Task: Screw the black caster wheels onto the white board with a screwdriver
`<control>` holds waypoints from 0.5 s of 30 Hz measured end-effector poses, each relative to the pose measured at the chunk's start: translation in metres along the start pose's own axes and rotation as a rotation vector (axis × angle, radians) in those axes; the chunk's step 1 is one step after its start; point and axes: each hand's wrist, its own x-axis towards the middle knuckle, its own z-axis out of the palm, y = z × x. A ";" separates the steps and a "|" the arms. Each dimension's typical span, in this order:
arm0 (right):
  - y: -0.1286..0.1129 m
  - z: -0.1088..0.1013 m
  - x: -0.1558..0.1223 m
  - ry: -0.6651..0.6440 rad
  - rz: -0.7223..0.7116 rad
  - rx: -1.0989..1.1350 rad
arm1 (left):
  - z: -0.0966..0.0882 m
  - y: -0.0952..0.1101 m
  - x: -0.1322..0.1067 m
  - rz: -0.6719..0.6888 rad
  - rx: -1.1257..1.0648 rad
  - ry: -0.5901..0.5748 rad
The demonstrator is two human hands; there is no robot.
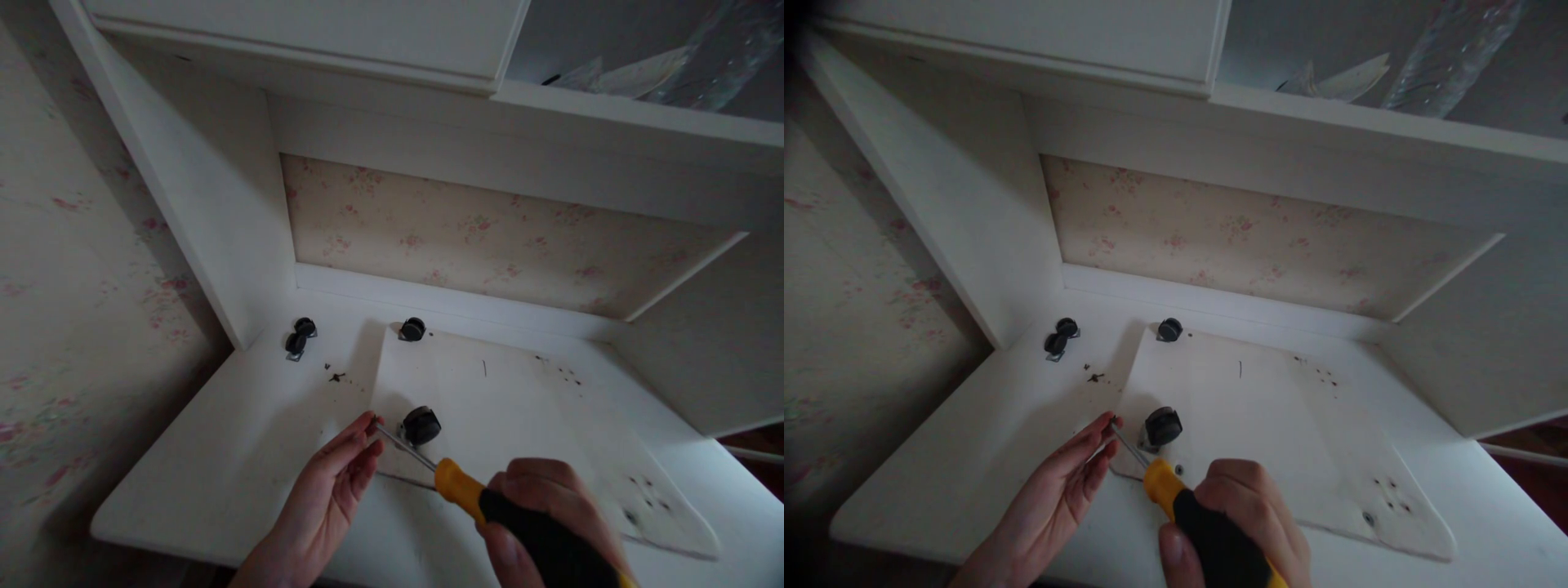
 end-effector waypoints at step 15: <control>-0.010 0.016 0.004 0.118 0.008 -0.067 | -0.006 -0.005 0.000 -0.004 0.009 -0.033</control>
